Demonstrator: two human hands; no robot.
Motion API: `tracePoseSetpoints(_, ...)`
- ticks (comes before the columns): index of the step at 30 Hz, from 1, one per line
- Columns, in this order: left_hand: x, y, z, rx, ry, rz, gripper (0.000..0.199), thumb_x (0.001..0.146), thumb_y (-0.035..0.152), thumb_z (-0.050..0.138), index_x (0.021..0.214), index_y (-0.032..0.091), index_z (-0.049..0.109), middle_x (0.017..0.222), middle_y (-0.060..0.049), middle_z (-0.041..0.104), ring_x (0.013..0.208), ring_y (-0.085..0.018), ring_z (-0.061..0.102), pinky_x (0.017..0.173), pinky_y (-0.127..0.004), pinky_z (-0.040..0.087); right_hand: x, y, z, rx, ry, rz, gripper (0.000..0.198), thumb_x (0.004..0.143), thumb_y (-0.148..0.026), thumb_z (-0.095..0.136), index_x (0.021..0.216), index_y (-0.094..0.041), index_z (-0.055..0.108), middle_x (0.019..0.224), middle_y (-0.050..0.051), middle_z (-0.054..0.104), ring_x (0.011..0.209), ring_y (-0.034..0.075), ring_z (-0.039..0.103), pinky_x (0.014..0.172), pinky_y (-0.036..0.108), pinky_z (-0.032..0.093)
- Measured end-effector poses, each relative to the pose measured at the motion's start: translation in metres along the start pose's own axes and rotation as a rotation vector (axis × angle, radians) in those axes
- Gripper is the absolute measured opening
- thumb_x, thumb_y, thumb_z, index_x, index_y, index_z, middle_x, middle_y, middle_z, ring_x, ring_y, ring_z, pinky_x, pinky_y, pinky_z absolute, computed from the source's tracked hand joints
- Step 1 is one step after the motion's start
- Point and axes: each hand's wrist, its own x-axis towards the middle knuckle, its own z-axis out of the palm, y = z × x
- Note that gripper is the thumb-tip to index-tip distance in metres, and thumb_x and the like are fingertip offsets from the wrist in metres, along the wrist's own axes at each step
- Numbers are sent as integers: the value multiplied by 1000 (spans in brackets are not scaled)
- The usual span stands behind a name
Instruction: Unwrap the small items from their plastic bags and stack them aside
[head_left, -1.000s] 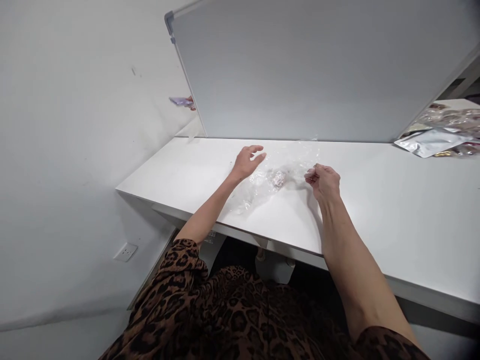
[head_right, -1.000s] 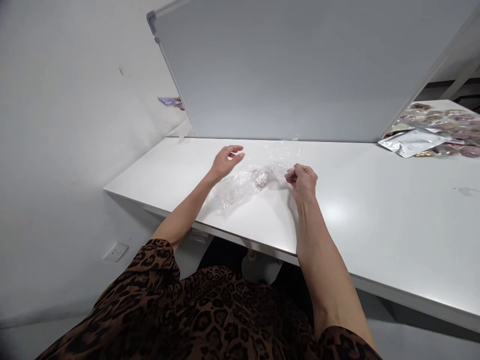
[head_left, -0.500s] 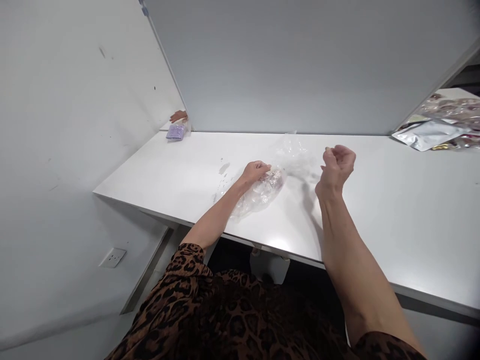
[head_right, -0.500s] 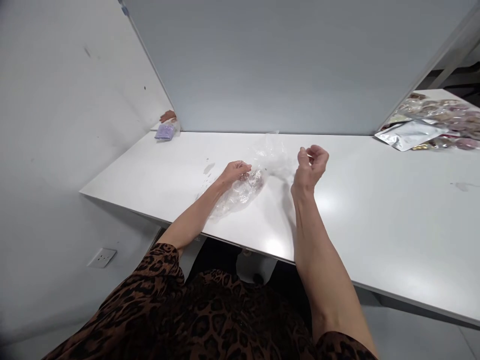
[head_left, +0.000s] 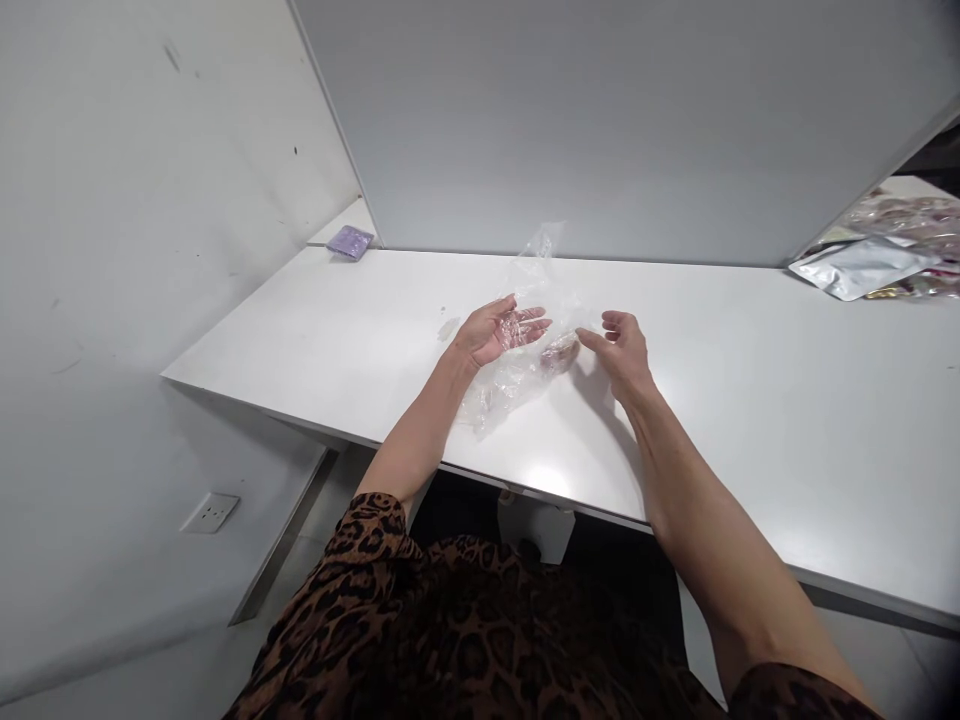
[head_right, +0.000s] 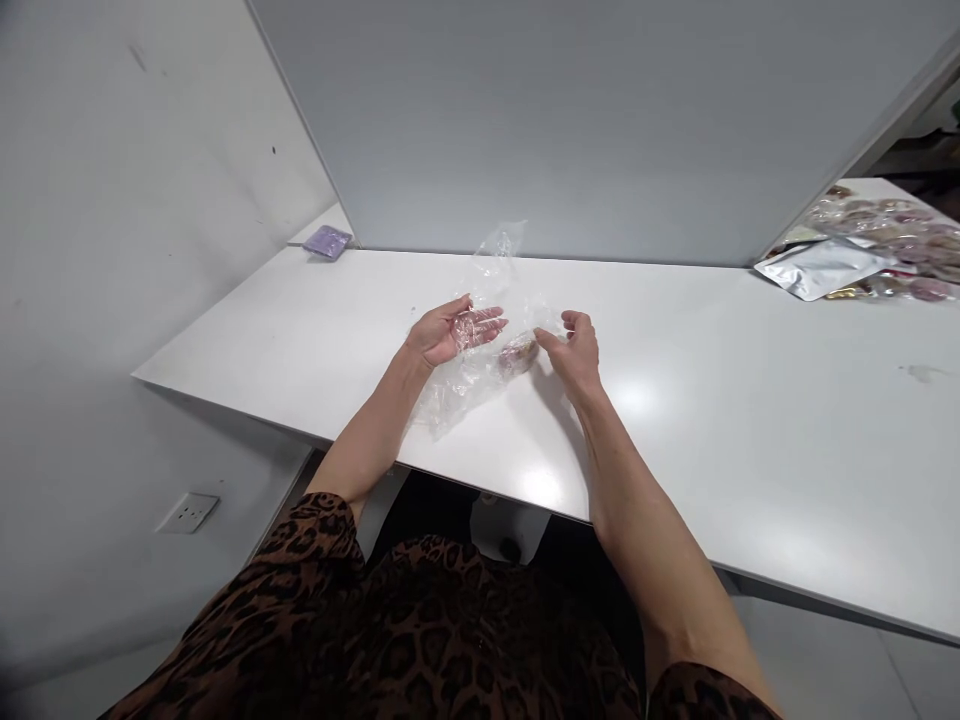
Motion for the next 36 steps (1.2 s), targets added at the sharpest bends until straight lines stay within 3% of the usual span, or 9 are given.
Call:
tracePoseSetpoints(5,-5,9,-1,-45,2,92,21,102,30,50,89,15,59,116,-15,74,123,-29,69,104,-50,57,0,-3,-3,64,83,-66,51,70,-52,70,112,-24,59,121,9,62,107,26,57,96,48,48)
tracePoseSetpoints(8,-8,11,0,18,-13,144,25,103,34,49,94,15,63,125,-14,72,130,-30,65,102,-49,58,-6,-12,0,109,-4,-80,54,70,-59,72,109,-23,62,118,8,64,106,25,58,96,46,48)
tracePoseSetpoints(12,-11,9,2,150,-43,244,33,106,40,43,102,16,65,133,-12,68,137,-32,58,101,-51,59,-15,-16,3,-5,-113,-169,56,71,-63,73,111,-25,65,129,9,62,123,30,52,99,48,46)
tracePoseSetpoints(15,-12,8,1,246,-56,327,38,108,43,36,109,16,63,139,-11,63,141,-34,54,100,-57,57,-17,-14,3,-89,-61,-209,57,73,-64,71,114,-25,64,132,11,60,128,33,49,100,51,45)
tracePoseSetpoints(18,-9,6,-4,328,-40,365,45,109,48,29,113,18,61,146,-10,57,143,-36,50,100,-60,56,-14,-14,2,-13,4,-142,53,76,-64,67,109,-24,63,123,10,63,118,30,55,97,49,47)
tracePoseSetpoints(23,-5,0,-5,352,-53,363,48,108,55,29,114,20,61,147,-9,56,143,-37,50,100,-61,55,-16,-20,4,204,-236,19,67,70,-65,74,123,-29,55,131,9,58,112,27,59,82,42,55)
tracePoseSetpoints(27,-12,-2,7,369,-93,325,45,108,53,31,112,18,61,144,-10,58,141,-36,52,100,-60,55,-19,-18,10,151,-313,-18,83,60,-48,80,134,-31,46,140,11,50,115,30,55,85,49,56)
tracePoseSetpoints(31,-19,4,12,369,-125,396,44,110,47,28,111,18,60,143,-9,59,141,-35,52,101,-59,55,-12,-8,11,122,-235,21,73,56,-30,70,125,-27,49,132,11,52,104,27,57,83,47,56)
tracePoseSetpoints(36,-9,8,-6,424,-48,498,46,110,51,25,114,21,61,149,-6,54,146,-36,47,102,-59,54,0,3,3,35,0,50,56,56,-22,59,111,-24,55,120,9,57,101,26,58,90,50,53)
